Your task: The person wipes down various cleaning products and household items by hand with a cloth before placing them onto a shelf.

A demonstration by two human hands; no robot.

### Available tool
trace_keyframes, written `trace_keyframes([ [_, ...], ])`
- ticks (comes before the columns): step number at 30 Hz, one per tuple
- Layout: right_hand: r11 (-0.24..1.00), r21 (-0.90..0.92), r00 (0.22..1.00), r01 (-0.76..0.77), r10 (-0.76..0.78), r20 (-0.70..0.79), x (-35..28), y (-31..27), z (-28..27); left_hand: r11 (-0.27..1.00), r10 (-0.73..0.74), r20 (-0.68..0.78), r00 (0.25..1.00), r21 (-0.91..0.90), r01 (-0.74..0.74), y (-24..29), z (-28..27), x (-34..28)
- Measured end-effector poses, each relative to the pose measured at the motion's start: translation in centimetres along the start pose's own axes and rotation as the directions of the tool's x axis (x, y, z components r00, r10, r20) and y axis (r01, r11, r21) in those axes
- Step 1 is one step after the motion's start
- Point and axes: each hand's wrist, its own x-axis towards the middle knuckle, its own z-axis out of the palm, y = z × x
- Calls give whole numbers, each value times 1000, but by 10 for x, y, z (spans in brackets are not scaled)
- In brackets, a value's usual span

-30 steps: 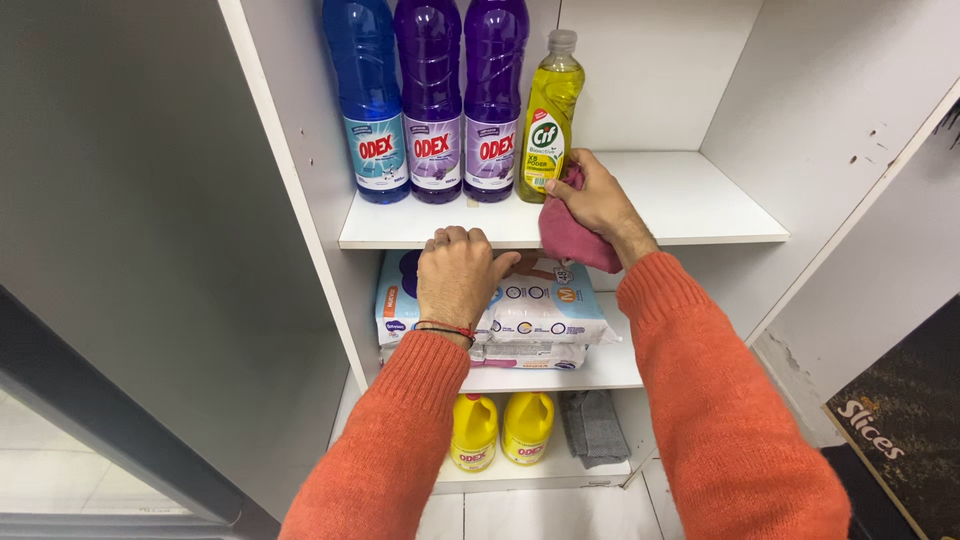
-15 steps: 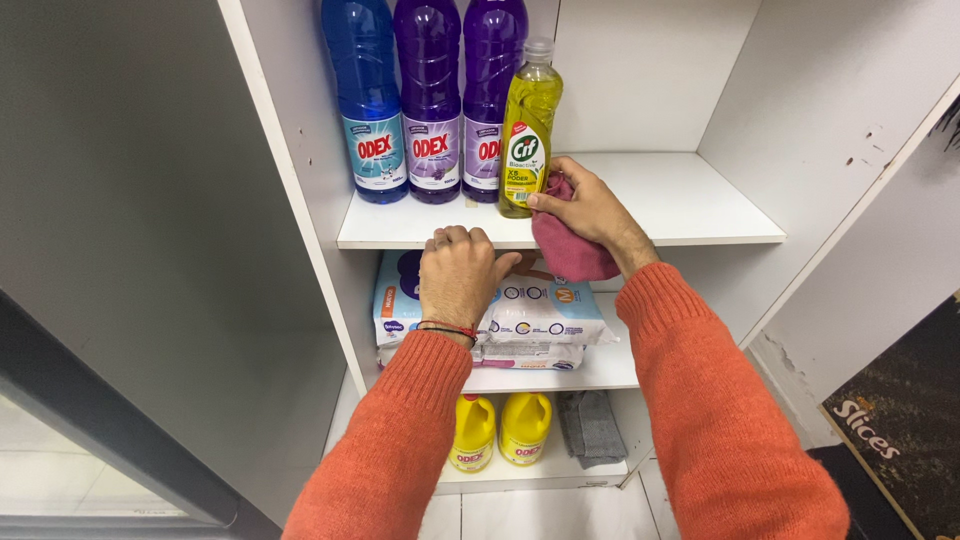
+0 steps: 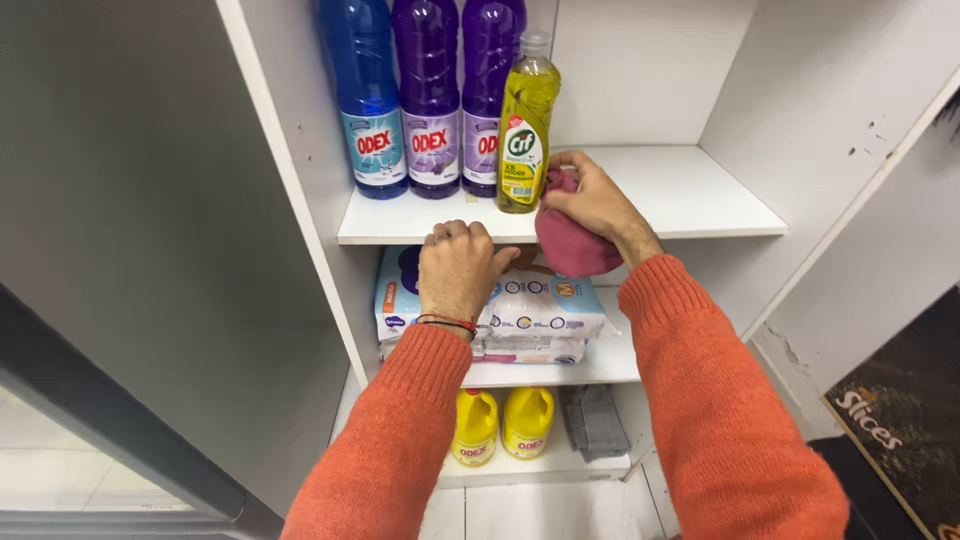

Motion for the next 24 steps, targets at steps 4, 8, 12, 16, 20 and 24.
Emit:
trace_keyframes([
  [4,984,-112,981,-136,118,-157,6,8,5,1000,30,-43,999,10,-30,-3,12,-3],
  [8,932,-252,940,-261,185,-288,-4,-7,16,996,82,-4,997,35,-82,-7,15,-4],
  [12,868,-406,958,-285,240,-158,-29,-33,23,992,113,99,989,52,-118,-12,-14,11],
  [16,780,-571,961,-256,270,-62,-95,-45,14,996,76,387,919,-70,-53,-17,-17,36],
  [20,904,-130,909,-408,415,31,-199,-86,-39,983,8,838,545,-108,150,-27,-54,37],
  [24,843,273,857,-463,505,-107,-344,-100,-87,921,156,897,413,-284,268,3,-147,-38],
])
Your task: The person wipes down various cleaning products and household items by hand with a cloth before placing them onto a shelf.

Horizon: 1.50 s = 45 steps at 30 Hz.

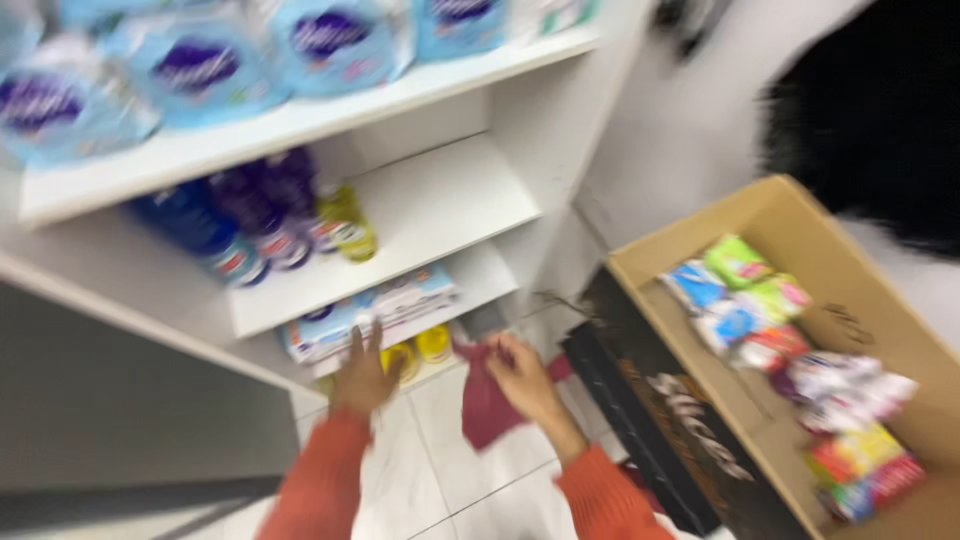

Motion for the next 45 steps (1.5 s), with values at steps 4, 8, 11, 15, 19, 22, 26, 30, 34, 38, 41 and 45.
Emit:
trace_keyframes([
  [4,850,344,888,-400,452,-86,-151,-87,-80,708,130,368,921,-684,173,115,5,-177],
  [8,921,284,905,-265,340,-257,-251,-125,-148,235,465,484,742,-875,423,221,0,-283],
  [11,850,440,808,-291,464,-362,-313,-142,-184,382,617,492,614,-870,312,291,-56,-339],
  [15,849,493,730,-191,458,-507,-368,-125,-223,334,686,535,494,-834,439,358,-79,-384],
  [19,874,486,699,-18,359,-618,-389,-86,-262,455,723,466,511,-877,156,408,-48,-396],
  [22,872,487,611,50,359,-705,-386,-50,-310,650,526,635,566,-729,215,462,-36,-377],
  [26,720,674,415,163,570,-709,-382,-3,-365,723,524,667,530,-677,136,524,-10,-338],
  [30,597,800,452,-64,732,-510,-364,11,-418,693,542,657,524,-702,164,582,29,-306],
  [34,628,761,736,-162,591,-331,-343,12,-437,611,646,560,518,-787,88,618,88,-287],
  [38,392,802,485,-451,862,-148,-326,14,-455,779,554,659,508,-626,-37,669,103,-270],
  [41,424,666,380,-614,898,-222,-341,63,-458,803,580,697,422,-577,-149,697,160,-259],
  [45,518,518,397,-681,855,-333,-373,119,-465,914,398,835,380,-325,-243,761,237,-258],
])
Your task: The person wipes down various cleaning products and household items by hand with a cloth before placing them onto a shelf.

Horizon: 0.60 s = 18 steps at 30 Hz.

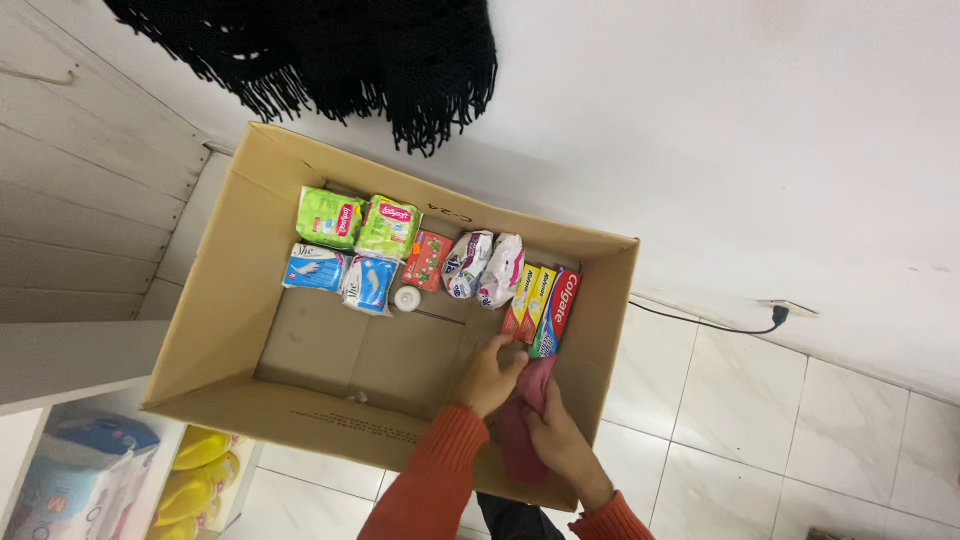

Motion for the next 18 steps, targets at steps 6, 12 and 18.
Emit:
trace_keyframes([
  [6,947,-174,949,270,-292,-115,42,80,-17,999,39,-193,980,-18,-43,-30,63,118],
  [12,974,-106,979,202,-205,-17,15,35,-30,991,136,-423,896,66,-120,-54,108,167],
  [18,969,99,969,227,-214,-119,17,35,-35,985,121,-476,871,168,-45,-65,112,183],
])
